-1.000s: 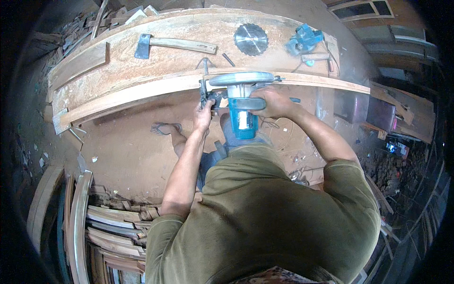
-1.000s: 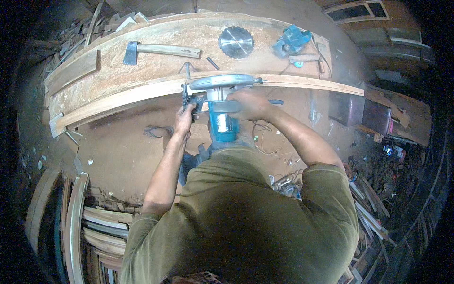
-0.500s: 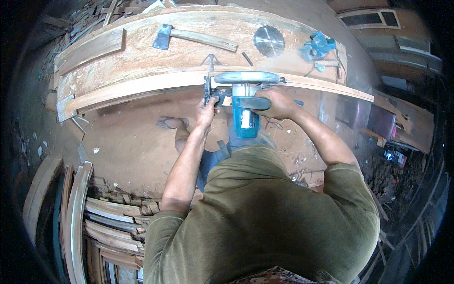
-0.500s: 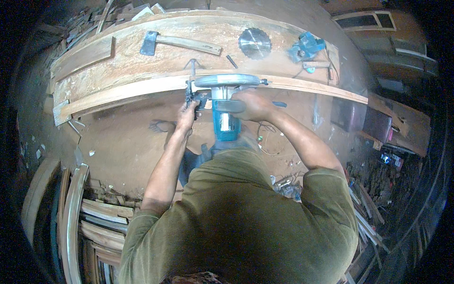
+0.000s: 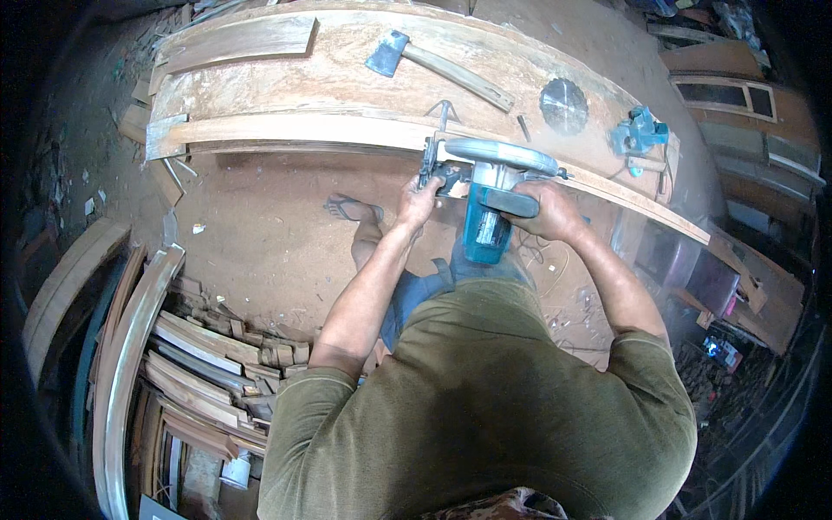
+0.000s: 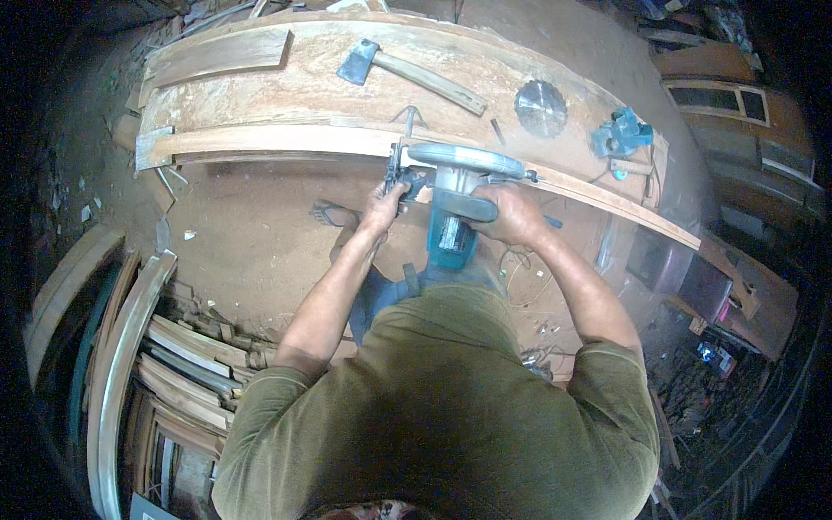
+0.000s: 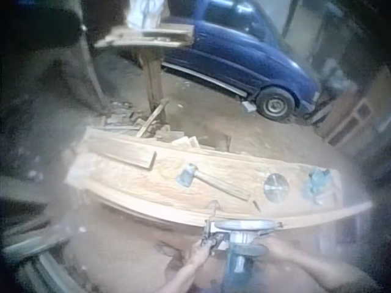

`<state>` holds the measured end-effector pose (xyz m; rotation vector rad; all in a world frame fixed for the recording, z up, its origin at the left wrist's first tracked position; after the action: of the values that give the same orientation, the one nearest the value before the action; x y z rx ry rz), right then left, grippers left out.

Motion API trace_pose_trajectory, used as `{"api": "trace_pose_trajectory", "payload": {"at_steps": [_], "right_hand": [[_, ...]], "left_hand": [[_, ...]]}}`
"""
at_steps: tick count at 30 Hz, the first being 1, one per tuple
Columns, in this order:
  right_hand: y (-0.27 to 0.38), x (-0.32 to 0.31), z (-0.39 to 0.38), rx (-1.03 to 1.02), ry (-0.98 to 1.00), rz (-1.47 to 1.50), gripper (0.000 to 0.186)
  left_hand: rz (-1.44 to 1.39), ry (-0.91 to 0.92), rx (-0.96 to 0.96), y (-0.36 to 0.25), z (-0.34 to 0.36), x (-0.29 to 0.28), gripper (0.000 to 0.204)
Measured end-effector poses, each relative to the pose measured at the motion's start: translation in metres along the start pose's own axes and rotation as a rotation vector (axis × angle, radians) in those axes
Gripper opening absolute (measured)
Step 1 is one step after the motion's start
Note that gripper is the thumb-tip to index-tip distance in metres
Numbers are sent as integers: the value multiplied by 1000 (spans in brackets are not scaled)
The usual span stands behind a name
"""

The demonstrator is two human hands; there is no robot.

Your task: The person uses a circular saw to cut a long wooden plank into smaller sections. They measure the wood with a tape measure and a metal ruler, mark the cut lines, and then perform the cuts. The person adjusts the saw's depth and alignment between cuts.

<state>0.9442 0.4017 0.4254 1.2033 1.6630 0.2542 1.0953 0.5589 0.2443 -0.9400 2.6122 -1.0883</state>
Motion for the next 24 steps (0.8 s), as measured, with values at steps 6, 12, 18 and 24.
{"api": "trace_pose_trajectory", "payload": {"at_steps": [6,12,18,24], "right_hand": [[20,8,15,-23,17,15,24],[41,20,28,-24,4,13,26],[52,28,37,-1,-59,-45,33],[59,34,45,60,-99,-4,29]], "left_hand": [[1,-15,15,-1,4,-23,19],[9,-20,16,-1,6,-48,18],[71,-7,30,17,30,-65,33],[181,-11,-43,-13,15,-87,40]]}}
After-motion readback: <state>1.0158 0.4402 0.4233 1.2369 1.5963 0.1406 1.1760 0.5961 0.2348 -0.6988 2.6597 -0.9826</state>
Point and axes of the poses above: each hand's wrist, its own z-axis towards the middle knuckle, its own x-axis out of the palm, y = z × x, the point moved 5 cm from there along z, towards the middle knuckle, and after that the axes turned 9 degrees about z, right-handed, at the moved point
